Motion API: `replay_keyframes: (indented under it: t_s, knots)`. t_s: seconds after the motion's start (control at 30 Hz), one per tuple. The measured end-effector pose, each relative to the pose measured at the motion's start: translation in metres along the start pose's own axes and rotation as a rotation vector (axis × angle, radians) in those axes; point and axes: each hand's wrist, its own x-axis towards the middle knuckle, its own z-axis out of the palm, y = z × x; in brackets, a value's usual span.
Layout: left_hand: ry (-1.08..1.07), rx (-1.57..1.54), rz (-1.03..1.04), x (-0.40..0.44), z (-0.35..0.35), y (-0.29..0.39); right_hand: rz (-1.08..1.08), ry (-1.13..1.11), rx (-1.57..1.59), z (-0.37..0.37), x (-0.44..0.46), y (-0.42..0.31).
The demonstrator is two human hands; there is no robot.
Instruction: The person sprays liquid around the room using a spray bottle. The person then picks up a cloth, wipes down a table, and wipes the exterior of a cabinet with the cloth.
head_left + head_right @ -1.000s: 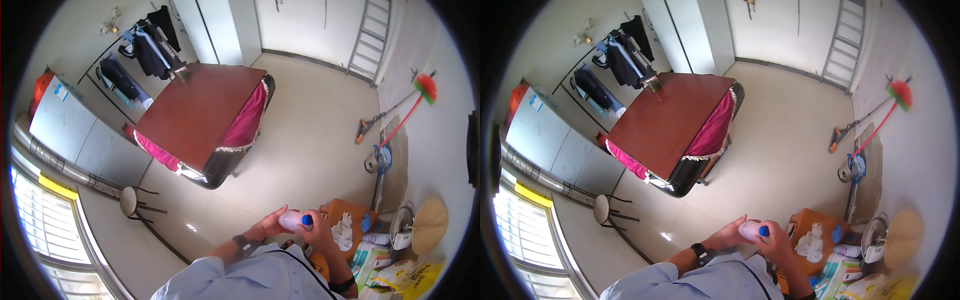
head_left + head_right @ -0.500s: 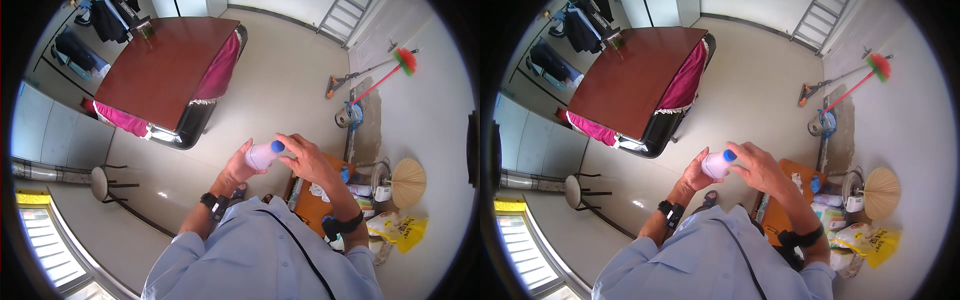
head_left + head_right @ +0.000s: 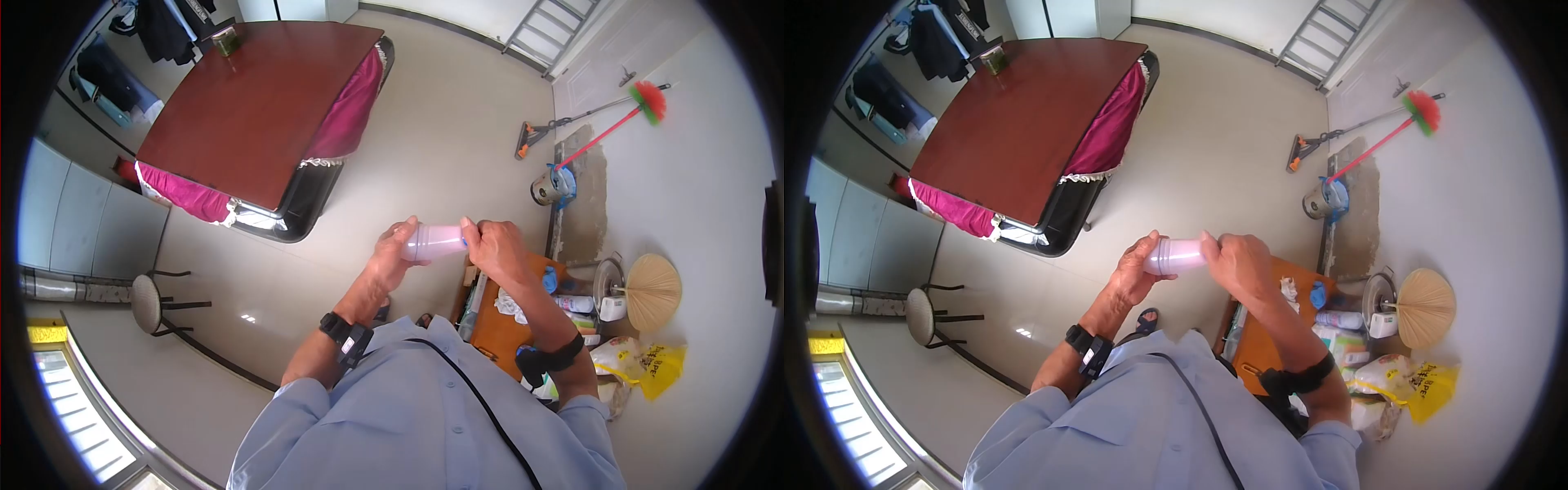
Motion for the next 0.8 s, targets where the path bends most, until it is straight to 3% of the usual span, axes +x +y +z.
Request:
replay_keyframes:
  t_s: [0.1,0.2,0.3,0.4,0.53,0.63,0.8]
  knots:
    - [-0.048,0.030,0.031,0.002,0.000,0.000,0.126,-0.068,0.019,-0.001,0.003,0.006]
    - [-0.116,-0.028,-0.047,0.003,0.000,0.002,-0.039,-0.116,0.310,-0.007,0.003,0.034]
    - [-0.060,-0.069,-0.093,0.002,0.004,0.003,-0.190,-0.047,0.518,-0.044,-0.013,0.010]
    - [-0.125,-0.042,-0.172,0.006,0.003,-0.002,-0.233,-0.057,0.384,-0.035,-0.022,0.008]
    - [-0.161,-0.026,-0.143,0.005,0.007,-0.005,-0.215,0.102,0.425,-0.003,-0.030,0.016]
    - [-0.106,0.075,-0.053,0.005,0.008,-0.014,0.012,0.100,0.358,0.012,-0.043,0.018]
    - [0.010,0.308,0.188,0.008,0.019,-0.034,0.214,0.216,0.138,0.056,-0.052,0.045]
